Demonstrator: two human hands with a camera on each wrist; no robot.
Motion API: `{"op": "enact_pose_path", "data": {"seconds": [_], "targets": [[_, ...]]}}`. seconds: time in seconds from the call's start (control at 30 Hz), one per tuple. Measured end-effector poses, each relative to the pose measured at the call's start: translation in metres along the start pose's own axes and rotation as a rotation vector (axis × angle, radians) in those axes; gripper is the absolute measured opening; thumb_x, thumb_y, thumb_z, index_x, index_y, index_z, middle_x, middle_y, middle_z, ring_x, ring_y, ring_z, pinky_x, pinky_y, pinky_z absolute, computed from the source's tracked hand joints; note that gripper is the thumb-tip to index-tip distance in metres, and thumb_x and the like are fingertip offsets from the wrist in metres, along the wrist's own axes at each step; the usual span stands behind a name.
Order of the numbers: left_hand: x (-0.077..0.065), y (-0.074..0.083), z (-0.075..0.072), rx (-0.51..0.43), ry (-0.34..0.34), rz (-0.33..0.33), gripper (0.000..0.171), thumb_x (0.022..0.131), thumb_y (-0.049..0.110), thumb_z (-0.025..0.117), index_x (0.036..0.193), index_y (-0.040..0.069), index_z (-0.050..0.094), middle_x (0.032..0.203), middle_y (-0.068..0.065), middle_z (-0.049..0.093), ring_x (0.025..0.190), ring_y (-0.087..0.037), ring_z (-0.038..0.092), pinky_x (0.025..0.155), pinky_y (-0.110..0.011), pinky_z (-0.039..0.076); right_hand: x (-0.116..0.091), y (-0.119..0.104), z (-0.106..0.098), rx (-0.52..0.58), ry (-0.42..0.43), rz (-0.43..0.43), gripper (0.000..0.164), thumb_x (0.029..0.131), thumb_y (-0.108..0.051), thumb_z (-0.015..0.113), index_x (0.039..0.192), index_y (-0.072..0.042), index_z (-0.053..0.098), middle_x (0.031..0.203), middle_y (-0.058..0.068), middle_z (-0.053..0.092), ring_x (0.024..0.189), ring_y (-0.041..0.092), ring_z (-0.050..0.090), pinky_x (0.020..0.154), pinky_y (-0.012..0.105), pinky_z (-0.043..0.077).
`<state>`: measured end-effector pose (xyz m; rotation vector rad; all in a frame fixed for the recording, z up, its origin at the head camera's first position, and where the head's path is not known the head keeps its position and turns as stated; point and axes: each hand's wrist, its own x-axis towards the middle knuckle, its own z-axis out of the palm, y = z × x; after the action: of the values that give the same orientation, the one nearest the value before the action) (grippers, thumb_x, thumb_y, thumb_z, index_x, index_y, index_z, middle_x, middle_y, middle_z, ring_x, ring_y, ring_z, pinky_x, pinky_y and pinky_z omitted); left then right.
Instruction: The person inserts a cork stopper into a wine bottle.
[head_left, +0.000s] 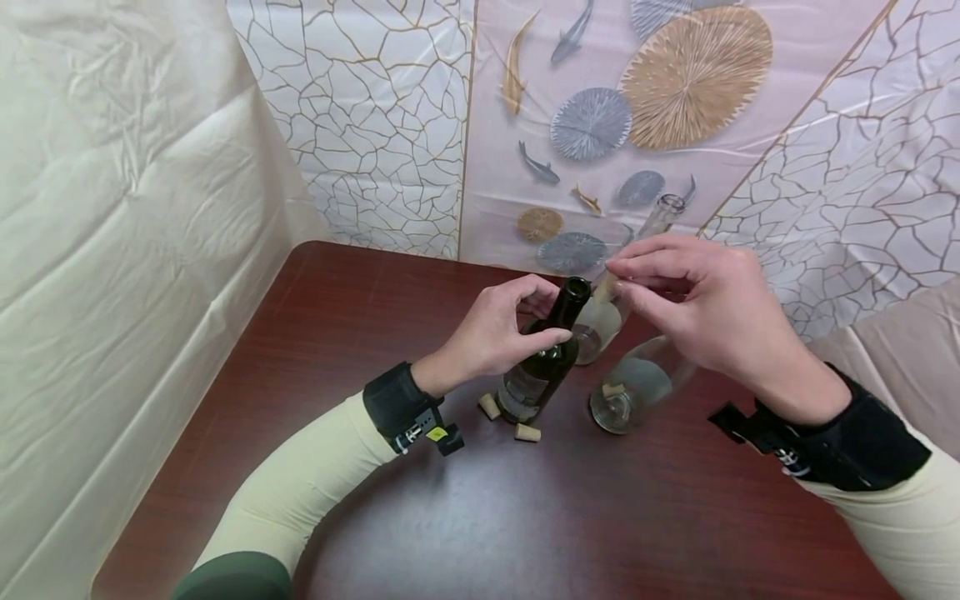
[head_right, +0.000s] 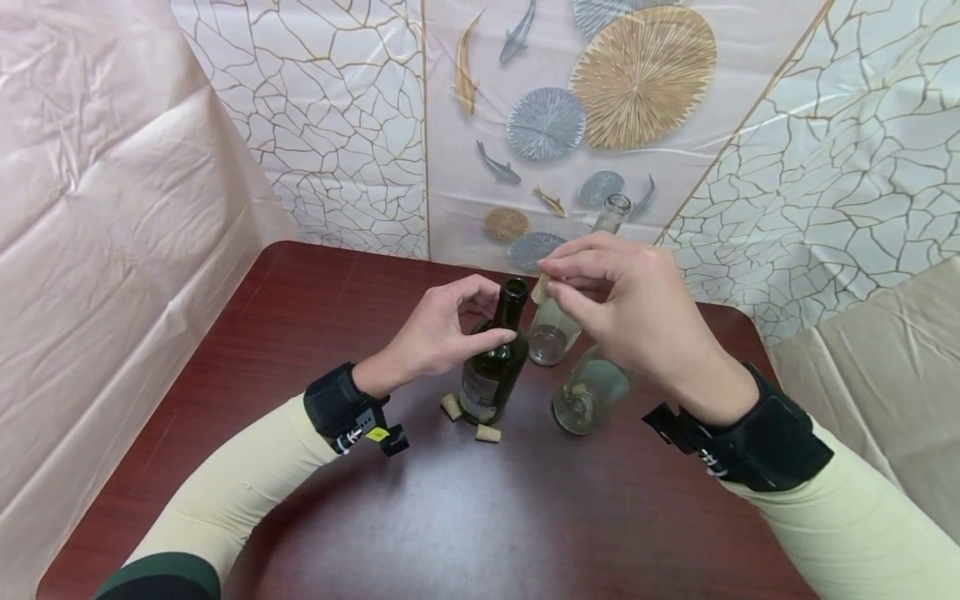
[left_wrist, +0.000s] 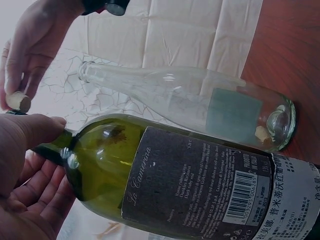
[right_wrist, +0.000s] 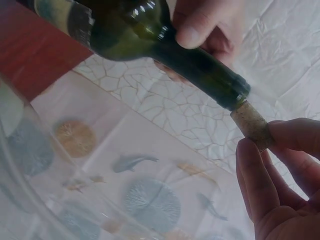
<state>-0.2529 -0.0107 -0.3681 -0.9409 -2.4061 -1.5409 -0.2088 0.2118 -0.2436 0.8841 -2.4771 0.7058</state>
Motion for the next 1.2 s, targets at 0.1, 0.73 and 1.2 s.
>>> {"op": "enact_pose_path", "data": {"seconds": [0.1,0.73,1.2], "targets": [[0.000,0.000,0.000,0.001,-0.001,0.001,0.038,0.091,0.021,0.083,0.122,0.007,0.067,0.109,-0.004,0.072,0.101,-0.013,0.068,0.094,-0.025,0.057,0.005,-0.004,-0.002,-0.010,0.016,-0.025,0.021,0.086,0.000,0.082,0.104,-0.011,0.084,0.105,0.003,0.080,0.095,-0.021,0.058,0.073,-0.001,0.044],[0.000,-0.002,0.000,-0.017,0.000,0.008,0.038,0.090,0.019,0.084,0.122,0.007,0.067,0.107,-0.004,0.072,0.100,-0.013,0.068,0.094,-0.027,0.058,0.020,-0.012,0.007,-0.101,0.001,-0.065,0.019,0.088,-0.005,0.082,0.103,-0.016,0.084,0.106,-0.002,0.080,0.089,-0.006,0.065,0.063,0.006,0.040],[-0.001,-0.004,-0.002,-0.031,-0.008,0.004,0.037,0.091,0.019,0.083,0.123,0.008,0.066,0.109,-0.003,0.073,0.101,-0.012,0.068,0.093,-0.022,0.056,0.018,-0.011,0.021,-0.113,-0.008,-0.194,0.023,0.086,0.003,0.081,0.106,-0.008,0.083,0.107,0.003,0.079,0.083,0.017,0.074,0.067,0.010,0.042]]}}
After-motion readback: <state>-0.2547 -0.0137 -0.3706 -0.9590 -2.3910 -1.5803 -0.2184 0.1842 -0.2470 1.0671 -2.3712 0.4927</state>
